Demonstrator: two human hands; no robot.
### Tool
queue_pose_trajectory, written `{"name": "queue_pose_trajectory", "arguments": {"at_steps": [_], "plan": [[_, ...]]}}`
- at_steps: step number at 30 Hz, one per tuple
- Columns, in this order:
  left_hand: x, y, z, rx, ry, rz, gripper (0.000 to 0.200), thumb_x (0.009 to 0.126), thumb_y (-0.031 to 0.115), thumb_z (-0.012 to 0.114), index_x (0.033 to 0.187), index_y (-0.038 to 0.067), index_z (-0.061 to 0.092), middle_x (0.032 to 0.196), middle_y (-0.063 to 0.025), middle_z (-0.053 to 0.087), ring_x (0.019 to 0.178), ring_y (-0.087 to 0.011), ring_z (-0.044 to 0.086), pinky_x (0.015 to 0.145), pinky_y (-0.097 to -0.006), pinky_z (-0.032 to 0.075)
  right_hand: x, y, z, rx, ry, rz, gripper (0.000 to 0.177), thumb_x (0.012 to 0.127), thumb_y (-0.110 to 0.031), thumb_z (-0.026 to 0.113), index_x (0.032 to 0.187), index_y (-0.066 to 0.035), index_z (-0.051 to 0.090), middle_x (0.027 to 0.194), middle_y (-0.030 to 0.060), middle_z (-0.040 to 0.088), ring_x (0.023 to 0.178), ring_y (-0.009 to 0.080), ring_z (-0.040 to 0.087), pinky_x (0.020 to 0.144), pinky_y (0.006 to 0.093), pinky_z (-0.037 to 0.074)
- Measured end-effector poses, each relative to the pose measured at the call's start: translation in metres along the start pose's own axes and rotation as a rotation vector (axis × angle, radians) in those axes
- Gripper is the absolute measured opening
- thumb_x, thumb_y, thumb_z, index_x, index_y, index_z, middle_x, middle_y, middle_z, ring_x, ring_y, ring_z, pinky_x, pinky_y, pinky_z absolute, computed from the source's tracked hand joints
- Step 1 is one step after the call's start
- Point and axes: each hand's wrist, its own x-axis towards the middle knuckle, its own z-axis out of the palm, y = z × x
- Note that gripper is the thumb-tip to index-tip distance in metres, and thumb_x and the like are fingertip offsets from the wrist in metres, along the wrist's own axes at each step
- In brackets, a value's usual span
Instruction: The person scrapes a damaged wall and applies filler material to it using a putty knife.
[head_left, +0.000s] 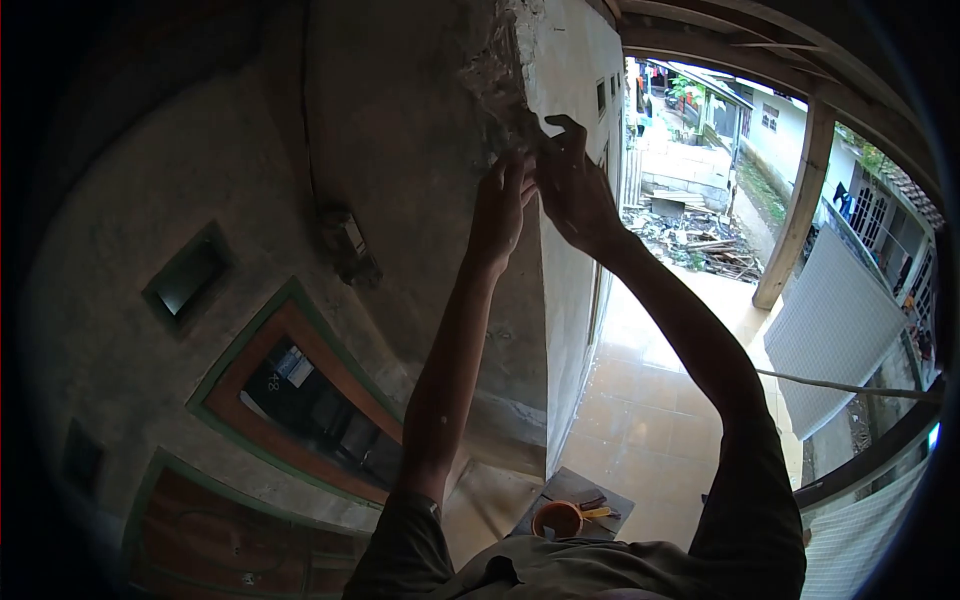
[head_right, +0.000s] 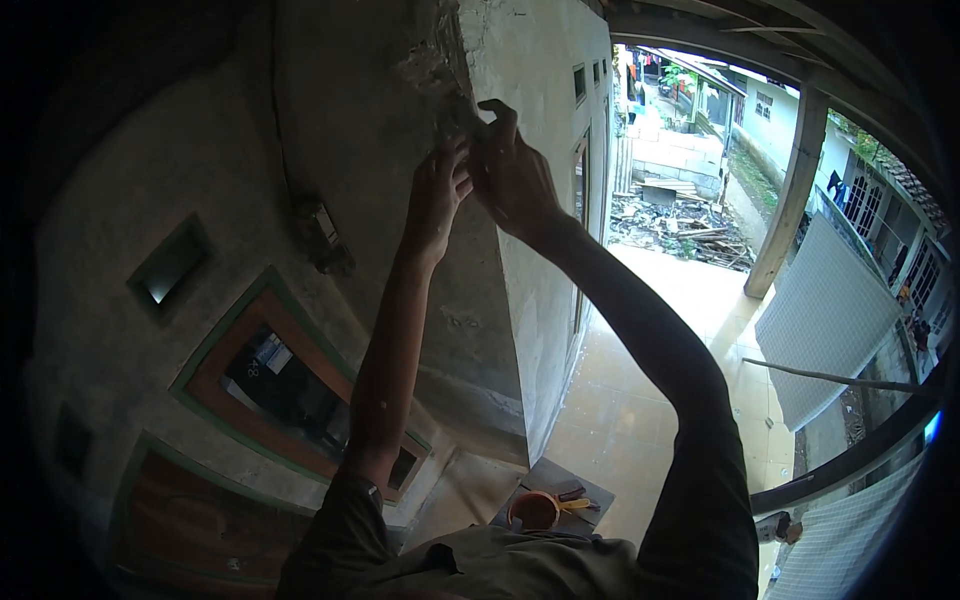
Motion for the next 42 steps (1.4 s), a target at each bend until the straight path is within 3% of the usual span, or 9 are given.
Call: {"name": "queue_pose_trajectory", "arguments": {"at_steps": [7, 10, 16, 22, 27, 29, 30, 32, 42], "plan": [[0.019, 0.018, 0.000, 0.010, -0.085, -0.066, 0.032, 0.099, 0.030, 0.047, 0.111, 0.001, 0.055, 0.096, -0.0057, 0.061, 0.087, -0.0112, 0.062, 0.074, -0.0272, 0.052, -0.020, 0.018, 0.014, 0.389, 0.019, 0.005, 0.037, 0.090, -0.006, 0.053, 0.119, 0.005, 0.035, 0.116, 0.0253, 0.042, 0.096, 0.0417, 0.054, 0.080, 0.0458, 0.048], [0.038, 0.011, -0.009, 0.001, 0.076, 0.044, 0.027, 0.101, 0.027, 0.041, 0.106, 0.005, 0.057, 0.087, -0.0040, 0.062, 0.074, -0.0110, 0.061, 0.062, -0.0263, 0.051, -0.031, 0.049, 0.011, 0.095, 0.126, 0.117, 0.041, 0.086, -0.002, 0.054, 0.121, 0.005, 0.034, 0.113, 0.0251, 0.043, 0.096, 0.0396, 0.053, 0.081, 0.0484, 0.046], [0.087, 0.039, -0.026, 0.245, 0.070, 0.095, 0.039, 0.102, 0.033, 0.035, 0.096, 0.002, 0.056, 0.070, -0.0038, 0.057, 0.053, -0.0105, 0.052, 0.051, -0.0284, 0.045, -0.055, 0.120, 0.051, -0.219, -0.439, 0.141, 0.046, 0.080, -0.009, 0.051, 0.122, 0.004, 0.037, 0.112, 0.0243, 0.047, 0.103, 0.0385, 0.051, 0.086, 0.0525, 0.043], [0.112, 0.058, -0.035, 0.458, 0.181, 0.206, 0.044, 0.097, 0.041, 0.046, 0.077, 0.003, 0.051, 0.055, -0.0011, 0.046, 0.044, -0.0101, 0.049, 0.043, -0.0333, 0.042, -0.034, 0.108, 0.063, -0.351, -0.521, 0.257, 0.029, 0.081, -0.010, 0.053, 0.105, 0.003, 0.043, 0.083, 0.0209, 0.063, 0.082, 0.0389, 0.065, 0.070, 0.0489, 0.051], [0.151, 0.034, -0.065, 0.764, 0.222, 0.384, 0.041, 0.097, 0.035, 0.046, 0.086, -0.003, 0.053, 0.066, -0.0210, 0.060, 0.061, -0.0382, 0.061, 0.055, -0.0453, 0.048, -0.031, 0.102, 0.069, -0.483, -0.636, 0.224, 0.030, 0.080, -0.012, 0.060, 0.103, 0.003, 0.046, 0.080, 0.0148, 0.068, 0.074, 0.0310, 0.070, 0.063, 0.0408, 0.053], [0.157, 0.029, -0.068, 0.792, 0.160, 0.471, 0.037, 0.099, 0.038, 0.045, 0.088, 0.003, 0.050, 0.057, 0.0018, 0.042, 0.042, -0.0080, 0.044, 0.036, -0.0265, 0.036, -0.033, 0.099, 0.072, -0.495, -0.674, 0.255, 0.034, 0.079, -0.012, 0.062, 0.102, 0.006, 0.046, 0.082, 0.0152, 0.068, 0.076, 0.0291, 0.070, 0.063, 0.0387, 0.054], [0.158, 0.025, -0.068, 0.788, 0.161, 0.468, 0.037, 0.099, 0.038, 0.045, 0.088, 0.003, 0.050, 0.057, 0.0018, 0.042, 0.042, -0.0080, 0.044, 0.036, -0.0265, 0.036, -0.033, 0.100, 0.073, -0.498, -0.678, 0.255, 0.034, 0.079, -0.012, 0.062, 0.102, 0.006, 0.046, 0.082, 0.0152, 0.068, 0.076, 0.0291, 0.070, 0.063, 0.0387, 0.054], [0.150, 0.022, -0.061, 0.881, 0.204, 0.383, 0.039, 0.097, 0.033, 0.044, 0.092, -0.004, 0.053, 0.076, -0.0300, 0.060, 0.077, -0.0494, 0.058, 0.064, -0.0532, 0.048, -0.032, 0.098, 0.072, -0.533, -0.705, 0.260, 0.036, 0.077, -0.011, 0.064, 0.103, 0.007, 0.046, 0.082, 0.0145, 0.068, 0.076, 0.0288, 0.070, 0.063, 0.0374, 0.054], [0.075, 0.007, -0.061, 1.016, 0.148, 0.326, 0.035, 0.099, 0.029, 0.043, 0.090, -0.004, 0.051, 0.076, -0.0302, 0.060, 0.076, -0.0483, 0.059, 0.062, -0.0524, 0.048, -0.034, 0.095, 0.071, -0.481, -0.675, 0.269, 0.037, 0.076, -0.008, 0.067, 0.103, 0.008, 0.047, 0.084, 0.0157, 0.067, 0.077, 0.0292, 0.070, 0.064, 0.0382, 0.055]]}}
